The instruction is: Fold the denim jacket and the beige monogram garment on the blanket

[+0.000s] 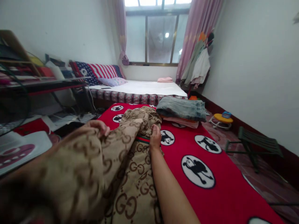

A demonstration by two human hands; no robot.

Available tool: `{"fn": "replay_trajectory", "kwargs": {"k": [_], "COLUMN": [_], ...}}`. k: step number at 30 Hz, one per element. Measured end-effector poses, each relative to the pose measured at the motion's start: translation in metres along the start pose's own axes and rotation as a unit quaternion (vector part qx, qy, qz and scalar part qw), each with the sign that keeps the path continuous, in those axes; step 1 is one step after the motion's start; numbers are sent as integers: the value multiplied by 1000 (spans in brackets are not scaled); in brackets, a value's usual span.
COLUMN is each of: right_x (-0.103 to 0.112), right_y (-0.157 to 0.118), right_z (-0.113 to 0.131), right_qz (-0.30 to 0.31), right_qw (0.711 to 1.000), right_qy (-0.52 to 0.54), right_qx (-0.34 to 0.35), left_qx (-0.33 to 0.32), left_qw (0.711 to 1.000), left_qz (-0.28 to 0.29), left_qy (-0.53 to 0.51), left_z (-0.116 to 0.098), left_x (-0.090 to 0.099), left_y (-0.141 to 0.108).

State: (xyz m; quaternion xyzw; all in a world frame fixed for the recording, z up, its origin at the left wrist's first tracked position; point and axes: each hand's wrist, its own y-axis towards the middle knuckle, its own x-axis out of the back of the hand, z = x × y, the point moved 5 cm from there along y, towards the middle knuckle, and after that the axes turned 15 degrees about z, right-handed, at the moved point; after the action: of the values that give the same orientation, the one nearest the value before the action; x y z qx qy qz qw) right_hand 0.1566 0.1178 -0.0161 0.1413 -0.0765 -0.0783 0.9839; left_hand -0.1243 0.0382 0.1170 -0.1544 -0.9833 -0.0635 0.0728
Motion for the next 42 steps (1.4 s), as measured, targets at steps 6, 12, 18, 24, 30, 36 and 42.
{"fn": "replay_trajectory", "kwargs": {"k": [6,12,18,24,30,36,42], "right_x": [-5,-5,-5,-5,-5,-5,-5], "right_y": [-1,-7,-6,-6,-5,-3,-3], "right_z": [-2,7,9,8,6,2,2], "right_qz": [37,63,68,74,63,51,60], "right_qw": [998,998,998,997,997,996,995], "right_qy": [46,22,3,2,37,75,75], "right_qx": [9,12,9,12,14,9,7], "left_qx": [116,136,118,156,196,126,154], "left_qw": [840,861,785,803,914,891,807], "left_qz": [484,353,315,370,341,409,355], "left_qy": [215,341,521,440,101,151,447], "left_z": [30,5,8,43,23,-30,2], "left_x": [-65,-84,-126,-115,-92,-126,-120], "left_y": [-64,-72,-95,-83,-66,-93,-121]}}
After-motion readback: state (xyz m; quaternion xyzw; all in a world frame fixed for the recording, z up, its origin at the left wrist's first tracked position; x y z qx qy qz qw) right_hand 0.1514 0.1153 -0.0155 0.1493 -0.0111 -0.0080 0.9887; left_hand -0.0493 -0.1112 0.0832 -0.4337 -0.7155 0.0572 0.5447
